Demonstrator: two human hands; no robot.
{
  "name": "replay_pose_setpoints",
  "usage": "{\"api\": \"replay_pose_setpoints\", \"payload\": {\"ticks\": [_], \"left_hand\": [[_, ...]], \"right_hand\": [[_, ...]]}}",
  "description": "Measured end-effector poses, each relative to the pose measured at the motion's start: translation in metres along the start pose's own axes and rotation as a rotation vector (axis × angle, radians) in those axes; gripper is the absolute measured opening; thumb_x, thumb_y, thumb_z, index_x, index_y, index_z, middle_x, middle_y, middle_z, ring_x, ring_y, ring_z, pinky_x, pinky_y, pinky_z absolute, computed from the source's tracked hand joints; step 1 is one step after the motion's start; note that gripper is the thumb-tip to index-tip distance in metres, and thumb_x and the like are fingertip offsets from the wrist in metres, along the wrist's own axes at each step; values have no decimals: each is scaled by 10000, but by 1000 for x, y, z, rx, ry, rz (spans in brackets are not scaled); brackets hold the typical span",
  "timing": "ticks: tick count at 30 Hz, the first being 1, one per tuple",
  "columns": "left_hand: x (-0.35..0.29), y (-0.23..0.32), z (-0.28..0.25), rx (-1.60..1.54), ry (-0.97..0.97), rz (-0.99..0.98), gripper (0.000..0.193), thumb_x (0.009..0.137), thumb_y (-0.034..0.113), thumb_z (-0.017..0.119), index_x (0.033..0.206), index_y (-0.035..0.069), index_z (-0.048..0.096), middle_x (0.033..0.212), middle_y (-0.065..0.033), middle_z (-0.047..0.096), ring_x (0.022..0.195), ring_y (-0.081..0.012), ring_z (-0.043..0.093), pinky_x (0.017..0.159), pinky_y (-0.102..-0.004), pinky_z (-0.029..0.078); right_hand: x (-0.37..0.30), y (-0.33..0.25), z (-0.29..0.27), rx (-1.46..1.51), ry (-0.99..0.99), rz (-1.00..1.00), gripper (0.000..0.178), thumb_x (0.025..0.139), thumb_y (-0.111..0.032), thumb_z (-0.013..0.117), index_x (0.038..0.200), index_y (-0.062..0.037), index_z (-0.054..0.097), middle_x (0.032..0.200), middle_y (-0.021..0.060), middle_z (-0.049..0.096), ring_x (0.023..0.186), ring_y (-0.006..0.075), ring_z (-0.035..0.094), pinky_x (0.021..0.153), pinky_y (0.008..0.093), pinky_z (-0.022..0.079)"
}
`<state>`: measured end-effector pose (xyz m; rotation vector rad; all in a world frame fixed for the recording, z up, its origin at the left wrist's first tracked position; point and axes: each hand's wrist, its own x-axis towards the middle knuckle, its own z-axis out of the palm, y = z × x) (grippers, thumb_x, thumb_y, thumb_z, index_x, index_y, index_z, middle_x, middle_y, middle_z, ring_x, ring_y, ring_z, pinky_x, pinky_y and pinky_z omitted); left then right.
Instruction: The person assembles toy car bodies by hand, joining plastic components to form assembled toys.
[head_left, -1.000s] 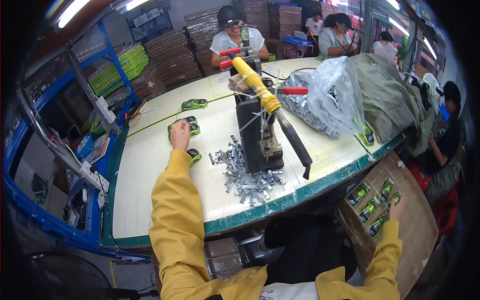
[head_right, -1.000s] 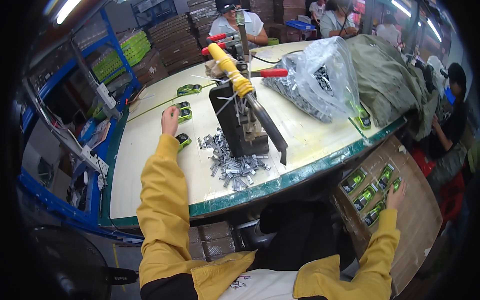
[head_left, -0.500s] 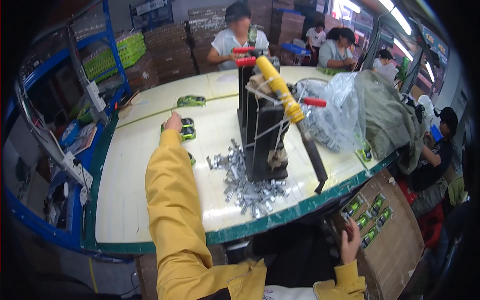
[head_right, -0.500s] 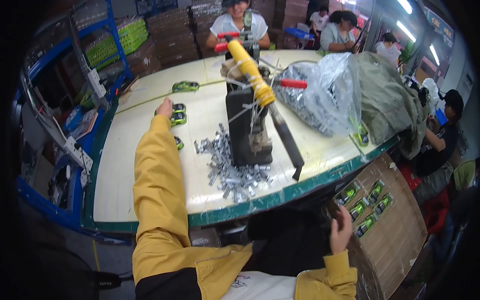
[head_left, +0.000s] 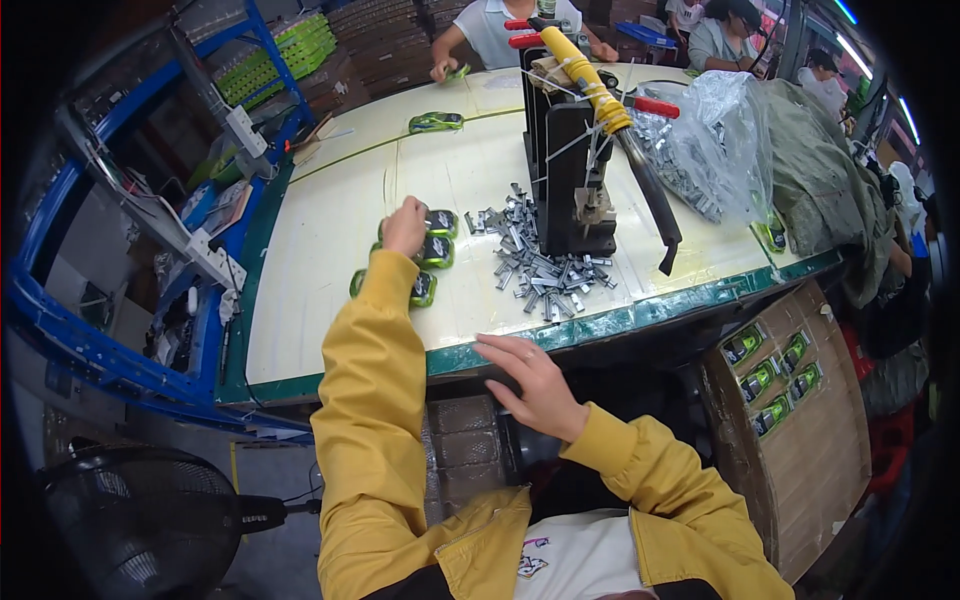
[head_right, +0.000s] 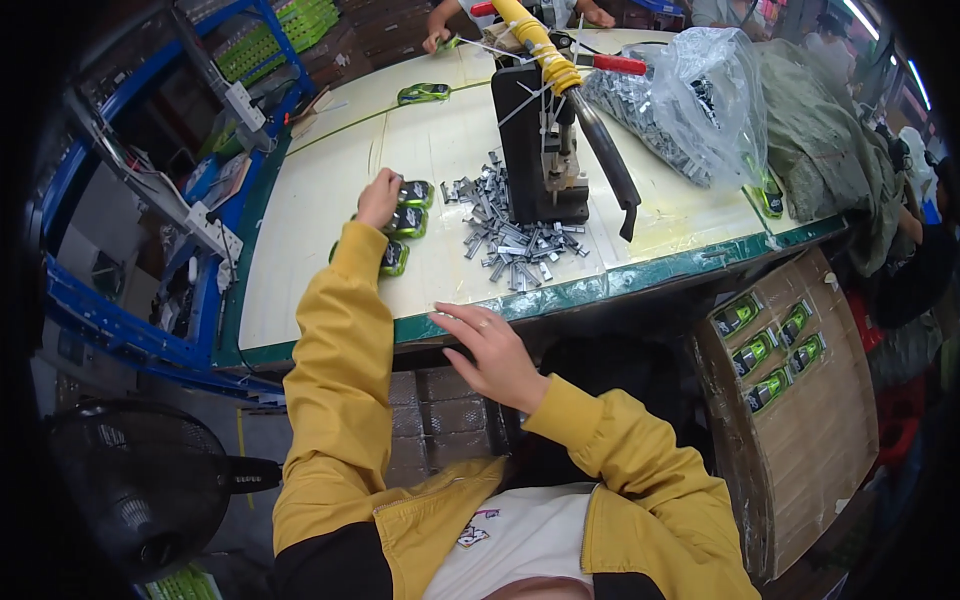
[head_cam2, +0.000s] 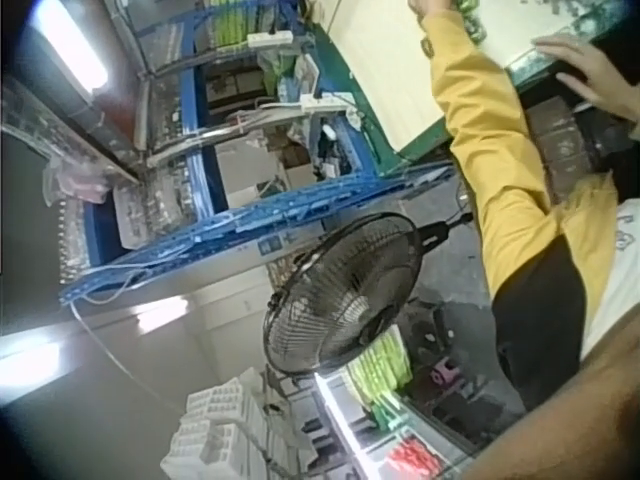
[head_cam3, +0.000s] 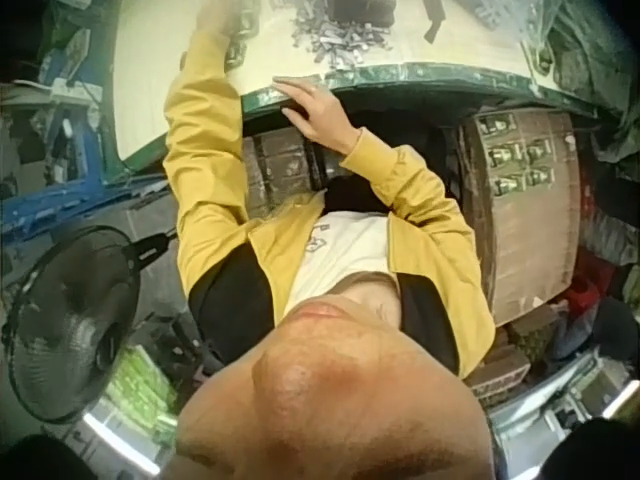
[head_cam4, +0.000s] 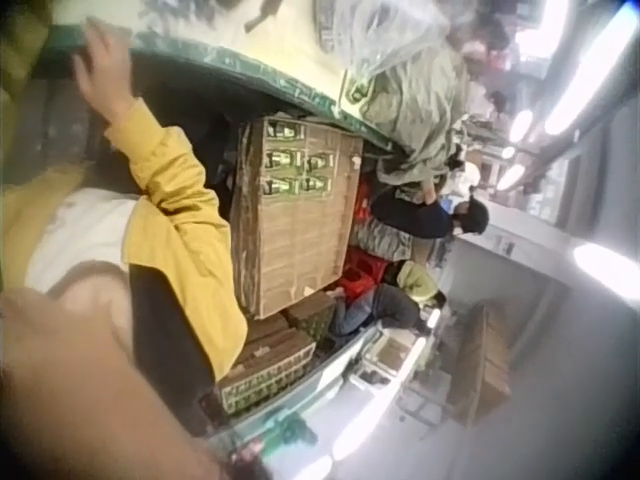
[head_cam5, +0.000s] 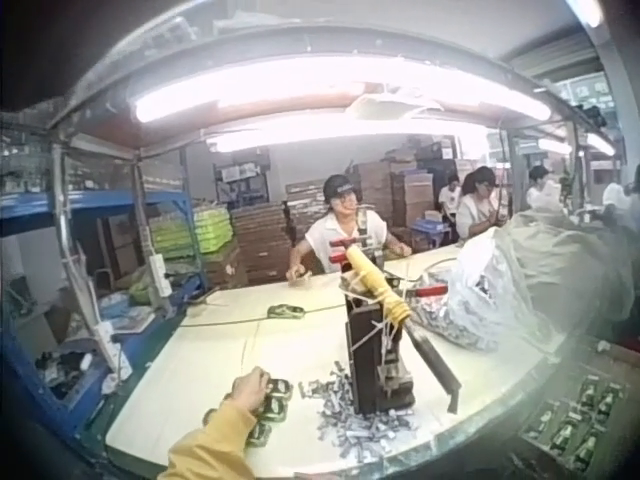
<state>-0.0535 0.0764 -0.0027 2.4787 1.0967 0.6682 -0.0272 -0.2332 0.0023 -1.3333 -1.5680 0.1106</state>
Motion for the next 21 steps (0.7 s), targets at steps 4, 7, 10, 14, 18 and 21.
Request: {"api": "replay_pose_setpoints", "payload": {"ticks": [4,7,10,14,18,21], "left_hand": [[-39,-20,-38,-411,117,96,191,818,178,405,880,16,483,885,-119,559,852,-211,521,769,-303,375],[-66,-53,-76,-611,221,-77,145,827,136,402,878,24,480,970,-73,531,906,-159,484,787,-260,360],[-102,-60,-71,-902,234,-375,132,833,126,399,878,23,467,962,-63,521,887,-135,481,769,-228,362],[-124,-53,-48,-1056,255,-370,125,837,126,398,877,22,454,947,-50,517,851,-99,471,733,-189,356],[-133,-35,-35,-1165,192,-309,148,791,122,497,889,12,499,872,-20,527,744,-74,458,668,-185,350],[-133,-5,-41,-932,238,-284,156,775,109,520,878,-7,533,834,-27,546,773,-89,468,695,-214,376]], "right_hand": [[24,0,38,-117,-52,-46,477,652,-106,584,1095,-52,418,1123,100,417,976,270,417,833,347,350],[43,9,60,-179,-58,-67,554,631,-157,611,1122,-43,380,1146,128,384,997,284,387,851,356,327],[66,14,75,-296,-26,-75,612,609,-176,630,1146,-68,360,1140,115,388,1008,261,381,856,357,309],[77,20,86,-421,-38,-77,617,610,-206,629,1149,-73,362,1054,95,445,968,240,400,847,356,291],[62,11,57,-512,-39,-4,610,598,-256,638,1122,-61,394,882,79,470,882,225,419,814,362,287],[41,9,31,-548,-28,53,600,580,-274,650,1090,-54,423,829,85,453,836,224,424,780,359,302]]}}
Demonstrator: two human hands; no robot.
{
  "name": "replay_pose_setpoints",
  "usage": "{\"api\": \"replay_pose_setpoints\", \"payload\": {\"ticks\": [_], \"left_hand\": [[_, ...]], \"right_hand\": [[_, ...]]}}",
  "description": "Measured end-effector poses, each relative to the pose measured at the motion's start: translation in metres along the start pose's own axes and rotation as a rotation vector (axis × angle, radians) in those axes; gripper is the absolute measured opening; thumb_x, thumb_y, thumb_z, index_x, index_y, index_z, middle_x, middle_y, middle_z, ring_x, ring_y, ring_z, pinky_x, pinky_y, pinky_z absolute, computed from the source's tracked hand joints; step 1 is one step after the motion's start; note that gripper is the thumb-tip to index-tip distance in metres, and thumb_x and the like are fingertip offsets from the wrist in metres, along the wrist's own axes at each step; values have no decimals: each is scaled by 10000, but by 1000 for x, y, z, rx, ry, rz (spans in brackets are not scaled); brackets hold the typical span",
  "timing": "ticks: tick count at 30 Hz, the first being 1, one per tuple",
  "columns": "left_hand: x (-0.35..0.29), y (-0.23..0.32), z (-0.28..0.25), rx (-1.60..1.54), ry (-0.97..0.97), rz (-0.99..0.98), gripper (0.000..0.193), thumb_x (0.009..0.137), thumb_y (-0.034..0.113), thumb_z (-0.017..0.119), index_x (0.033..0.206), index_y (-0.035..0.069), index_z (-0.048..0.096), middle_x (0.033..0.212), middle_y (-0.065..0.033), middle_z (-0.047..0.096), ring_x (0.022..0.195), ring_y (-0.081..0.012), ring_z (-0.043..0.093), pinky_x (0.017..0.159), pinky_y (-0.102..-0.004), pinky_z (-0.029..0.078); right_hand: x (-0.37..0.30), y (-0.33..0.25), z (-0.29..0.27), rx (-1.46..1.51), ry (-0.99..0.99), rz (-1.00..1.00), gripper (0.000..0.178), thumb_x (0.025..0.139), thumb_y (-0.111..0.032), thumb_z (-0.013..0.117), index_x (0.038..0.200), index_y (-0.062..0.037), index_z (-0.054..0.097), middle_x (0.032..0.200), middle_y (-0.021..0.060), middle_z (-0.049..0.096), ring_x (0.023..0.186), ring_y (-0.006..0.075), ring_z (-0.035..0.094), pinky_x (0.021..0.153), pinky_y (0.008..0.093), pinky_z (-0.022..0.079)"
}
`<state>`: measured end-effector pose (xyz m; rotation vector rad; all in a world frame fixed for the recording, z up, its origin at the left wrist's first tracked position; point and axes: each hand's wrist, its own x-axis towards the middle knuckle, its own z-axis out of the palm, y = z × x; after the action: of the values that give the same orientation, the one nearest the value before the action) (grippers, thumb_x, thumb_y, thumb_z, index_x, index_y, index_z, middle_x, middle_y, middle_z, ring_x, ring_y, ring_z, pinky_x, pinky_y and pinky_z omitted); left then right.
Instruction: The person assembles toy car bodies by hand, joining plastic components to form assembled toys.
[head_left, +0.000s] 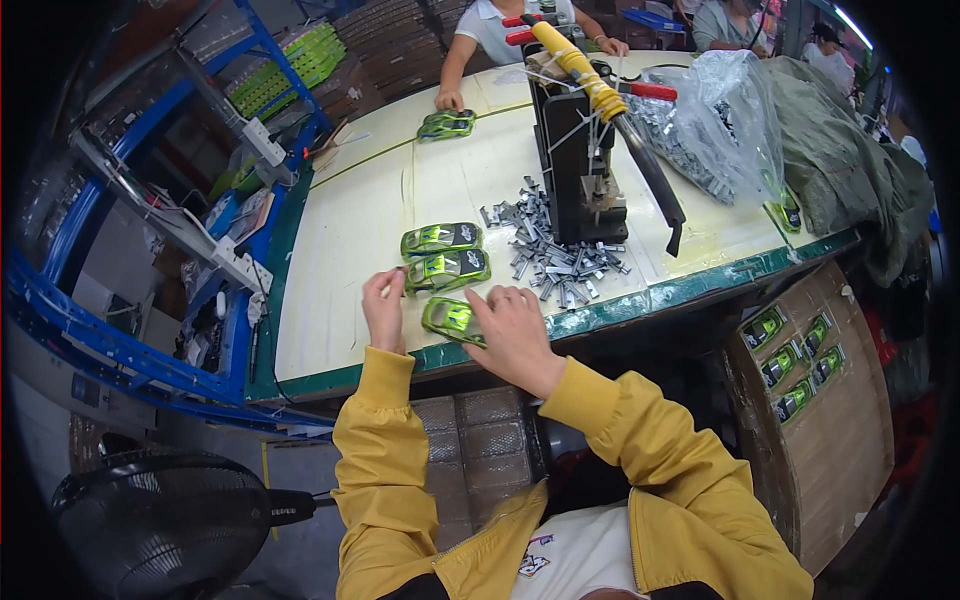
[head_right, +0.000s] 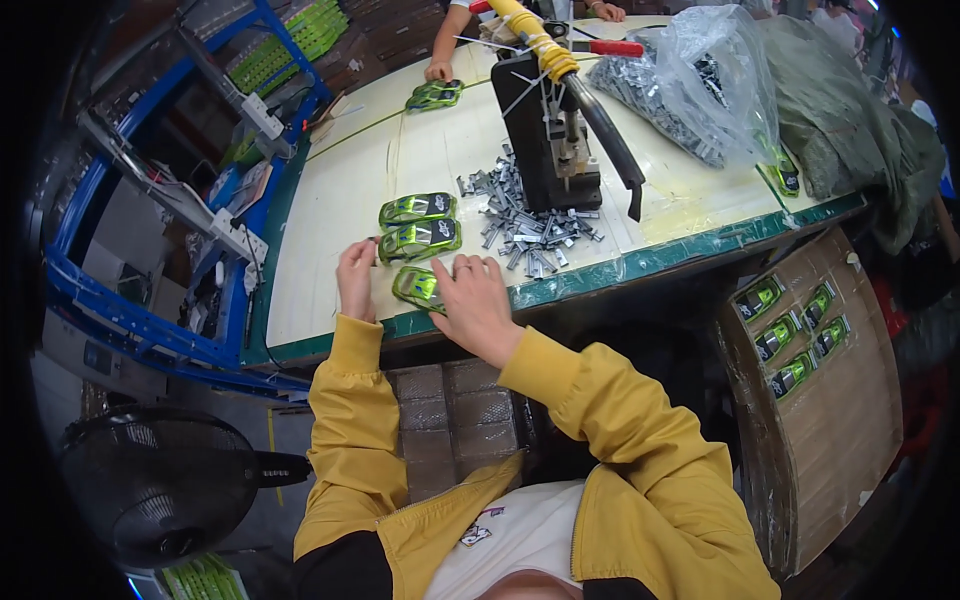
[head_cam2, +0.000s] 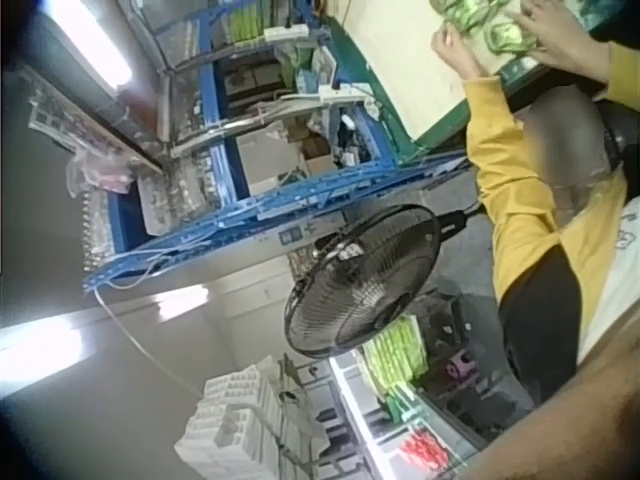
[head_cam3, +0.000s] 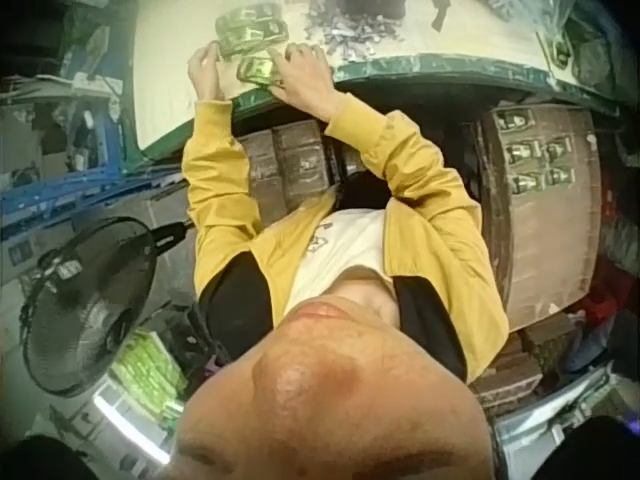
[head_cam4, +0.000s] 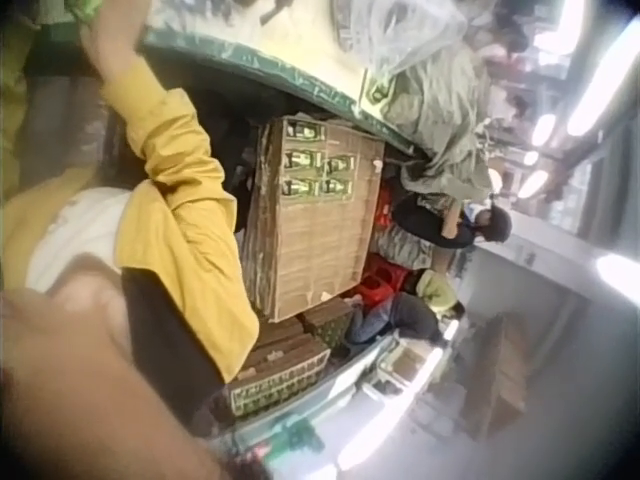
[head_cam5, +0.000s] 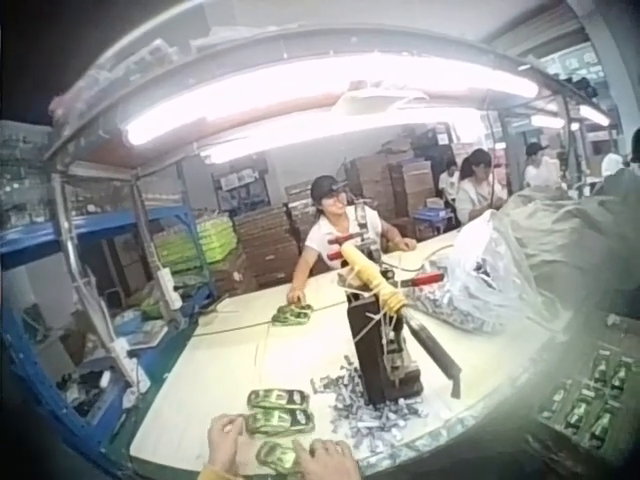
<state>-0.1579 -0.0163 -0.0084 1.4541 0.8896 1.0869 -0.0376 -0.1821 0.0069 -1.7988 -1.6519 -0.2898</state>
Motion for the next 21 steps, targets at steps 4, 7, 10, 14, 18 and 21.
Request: {"api": "replay_pose_setpoints", "payload": {"ticks": [4,7,10,14,18,21], "left_hand": [[-2,28,5,192,-64,87,192,759,127,549,881,-21,561,761,-34,554,691,-97,495,628,-215,406],[-12,34,19,51,-459,-341,170,747,131,566,855,-1,563,692,-34,545,573,-72,497,471,-186,425],[-15,31,26,137,-466,-380,155,745,136,570,820,1,564,687,-30,546,573,-74,498,453,-192,424],[-19,29,25,251,-437,-381,151,745,150,572,791,6,567,624,-11,519,480,-64,465,391,-177,368],[-18,27,27,216,-437,-445,152,743,145,576,796,3,563,600,-7,504,439,-60,443,376,-173,344],[-18,26,30,167,-446,-454,126,742,146,581,768,29,544,591,4,489,433,-70,441,385,-175,361]], "right_hand": [[-16,14,-23,9,-134,115,574,580,-251,653,1069,-49,431,871,99,445,836,234,428,758,338,330],[-14,18,-23,94,-53,75,622,579,-197,660,1119,-47,391,914,91,460,844,241,439,706,324,378],[-13,19,-22,122,-91,42,671,581,-200,658,1163,-63,354,894,91,475,818,235,451,688,321,386],[-15,21,-21,128,-70,58,699,581,-209,658,1184,-76,332,863,91,486,786,233,458,665,319,393],[-15,22,-22,116,-89,70,705,581,-222,658,1187,-76,328,852,89,490,773,233,457,660,319,394],[-15,23,-22,113,-89,73,710,580,-227,658,1189,-78,325,856,86,491,769,233,458,662,318,394]]}}
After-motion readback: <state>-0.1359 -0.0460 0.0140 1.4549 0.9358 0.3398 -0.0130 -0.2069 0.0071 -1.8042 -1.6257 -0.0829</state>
